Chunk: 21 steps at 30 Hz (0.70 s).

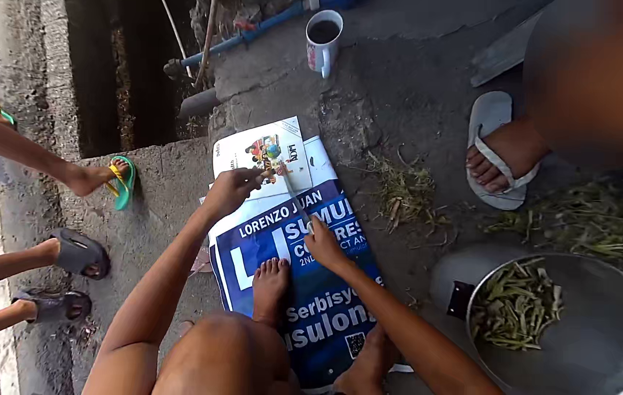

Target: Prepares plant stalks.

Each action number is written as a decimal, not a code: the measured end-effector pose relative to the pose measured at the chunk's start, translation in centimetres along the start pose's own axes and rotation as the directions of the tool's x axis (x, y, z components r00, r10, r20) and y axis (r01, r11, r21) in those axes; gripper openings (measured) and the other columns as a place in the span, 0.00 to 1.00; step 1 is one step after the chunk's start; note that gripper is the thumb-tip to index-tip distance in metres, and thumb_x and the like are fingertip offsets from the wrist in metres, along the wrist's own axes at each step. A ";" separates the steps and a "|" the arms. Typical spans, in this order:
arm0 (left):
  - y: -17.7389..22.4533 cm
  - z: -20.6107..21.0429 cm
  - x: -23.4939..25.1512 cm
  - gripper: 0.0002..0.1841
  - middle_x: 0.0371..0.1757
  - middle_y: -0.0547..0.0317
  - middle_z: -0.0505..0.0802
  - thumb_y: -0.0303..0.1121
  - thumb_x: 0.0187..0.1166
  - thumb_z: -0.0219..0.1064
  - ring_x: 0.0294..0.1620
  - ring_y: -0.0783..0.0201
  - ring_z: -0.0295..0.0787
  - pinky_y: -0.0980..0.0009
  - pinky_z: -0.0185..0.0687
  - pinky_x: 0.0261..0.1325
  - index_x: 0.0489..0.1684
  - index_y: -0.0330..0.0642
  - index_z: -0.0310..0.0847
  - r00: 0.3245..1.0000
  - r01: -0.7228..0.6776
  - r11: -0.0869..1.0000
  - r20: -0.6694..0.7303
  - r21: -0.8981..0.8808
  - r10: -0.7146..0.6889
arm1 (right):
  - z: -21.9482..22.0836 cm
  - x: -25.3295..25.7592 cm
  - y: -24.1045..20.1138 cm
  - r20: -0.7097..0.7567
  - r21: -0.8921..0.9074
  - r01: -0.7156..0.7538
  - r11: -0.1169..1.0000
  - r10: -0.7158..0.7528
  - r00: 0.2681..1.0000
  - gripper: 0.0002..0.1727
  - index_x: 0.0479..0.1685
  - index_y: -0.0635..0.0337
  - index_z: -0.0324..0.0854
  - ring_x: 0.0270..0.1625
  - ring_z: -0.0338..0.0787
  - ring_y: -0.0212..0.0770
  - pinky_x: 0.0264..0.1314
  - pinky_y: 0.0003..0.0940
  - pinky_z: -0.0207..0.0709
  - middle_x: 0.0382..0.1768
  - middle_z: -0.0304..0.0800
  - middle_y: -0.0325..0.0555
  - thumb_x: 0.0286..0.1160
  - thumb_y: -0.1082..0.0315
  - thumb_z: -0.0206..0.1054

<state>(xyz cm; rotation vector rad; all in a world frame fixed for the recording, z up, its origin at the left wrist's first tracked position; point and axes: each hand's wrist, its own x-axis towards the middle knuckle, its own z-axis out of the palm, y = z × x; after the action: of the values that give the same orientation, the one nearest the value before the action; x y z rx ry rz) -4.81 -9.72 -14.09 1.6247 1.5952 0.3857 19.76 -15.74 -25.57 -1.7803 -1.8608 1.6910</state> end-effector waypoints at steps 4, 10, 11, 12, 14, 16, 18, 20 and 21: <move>0.4 0.1 -0.9 0.15 0.35 0.67 0.92 0.36 0.90 0.60 0.24 0.82 0.74 0.82 0.70 0.31 0.63 0.40 0.88 0.997 -0.073 0.988 -0.042 -0.134 0.068 | -2.2 -0.5 -1.3 -0.236 0.542 0.277 0.793 -0.173 0.956 0.24 0.69 0.68 0.79 0.28 0.76 0.26 0.35 0.23 0.74 0.35 0.82 0.39 0.93 0.60 0.47; 2.3 -0.3 -1.5 0.13 0.38 0.64 0.90 0.33 0.89 0.60 0.30 0.80 0.80 0.83 0.78 0.36 0.55 0.38 0.91 0.947 -0.318 0.946 -0.078 -0.057 0.313 | -5.0 -3.3 -6.0 -0.243 0.819 0.439 0.369 -0.470 0.849 0.19 0.69 0.61 0.83 0.37 0.84 0.25 0.45 0.22 0.81 0.49 0.91 0.39 0.90 0.63 0.53; 2.7 -0.3 -1.8 0.13 0.38 0.63 0.90 0.32 0.88 0.61 0.31 0.78 0.81 0.82 0.78 0.38 0.54 0.38 0.91 0.932 -0.355 0.935 -0.084 -0.017 0.352 | -4.9 -3.6 -6.5 -0.262 0.813 0.467 0.347 -0.498 0.827 0.19 0.69 0.59 0.84 0.37 0.84 0.24 0.44 0.21 0.81 0.50 0.91 0.39 0.89 0.63 0.56; 3.2 -0.3 -2.0 0.12 0.39 0.62 0.90 0.32 0.87 0.62 0.33 0.77 0.82 0.81 0.80 0.40 0.53 0.39 0.92 0.917 -0.389 0.921 -0.089 0.025 0.390 | -4.7 -3.9 -6.9 -0.284 0.799 0.496 0.340 -0.514 0.810 0.18 0.69 0.59 0.83 0.36 0.83 0.24 0.43 0.20 0.79 0.49 0.90 0.38 0.88 0.64 0.57; 3.8 -0.2 -2.3 0.11 0.41 0.61 0.91 0.32 0.86 0.65 0.40 0.75 0.87 0.78 0.83 0.47 0.53 0.39 0.93 0.882 -0.452 0.888 -0.106 0.085 0.459 | -4.4 -4.2 -7.3 -0.327 0.764 0.548 0.342 -0.528 0.784 0.21 0.76 0.61 0.77 0.35 0.81 0.24 0.40 0.19 0.78 0.48 0.88 0.38 0.88 0.67 0.58; 4.2 -0.1 -2.4 0.10 0.42 0.60 0.93 0.30 0.84 0.67 0.43 0.74 0.88 0.78 0.84 0.51 0.53 0.39 0.93 0.851 -0.500 0.859 -0.121 0.107 0.511 | -4.2 -4.2 -7.3 -0.348 0.751 0.570 0.333 -0.534 0.771 0.26 0.83 0.63 0.70 0.35 0.82 0.24 0.40 0.19 0.78 0.47 0.88 0.39 0.86 0.68 0.61; 4.4 0.0 -2.6 0.10 0.44 0.59 0.94 0.30 0.83 0.68 0.46 0.74 0.90 0.78 0.84 0.54 0.53 0.39 0.93 0.841 -0.510 0.853 -0.147 0.108 0.521 | -4.2 -4.3 -7.3 -0.355 0.747 0.584 0.318 -0.551 0.755 0.27 0.81 0.66 0.72 0.35 0.82 0.24 0.41 0.19 0.78 0.45 0.88 0.38 0.84 0.68 0.64; 4.6 0.1 -2.8 0.09 0.45 0.59 0.95 0.29 0.82 0.69 0.46 0.75 0.90 0.80 0.84 0.54 0.52 0.38 0.93 0.840 -0.502 0.858 -0.176 0.111 0.514 | -4.4 -4.3 -7.3 -0.344 0.748 0.587 0.309 -0.576 0.742 0.27 0.80 0.67 0.73 0.37 0.82 0.23 0.43 0.18 0.79 0.45 0.88 0.37 0.83 0.68 0.66; 4.6 0.1 -2.9 0.08 0.45 0.59 0.95 0.29 0.81 0.69 0.46 0.76 0.90 0.81 0.84 0.53 0.49 0.38 0.93 0.835 -0.505 0.855 -0.187 0.115 0.518 | -4.5 -4.4 -7.4 -0.335 0.750 0.585 0.309 -0.585 0.738 0.28 0.80 0.67 0.73 0.38 0.83 0.23 0.44 0.18 0.79 0.46 0.89 0.37 0.82 0.68 0.67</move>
<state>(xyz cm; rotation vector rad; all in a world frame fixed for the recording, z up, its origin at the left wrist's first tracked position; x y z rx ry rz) -1.97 -11.91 -9.97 2.1162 1.3012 0.8216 19.26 -14.13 -16.04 -0.5701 -1.0753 1.7303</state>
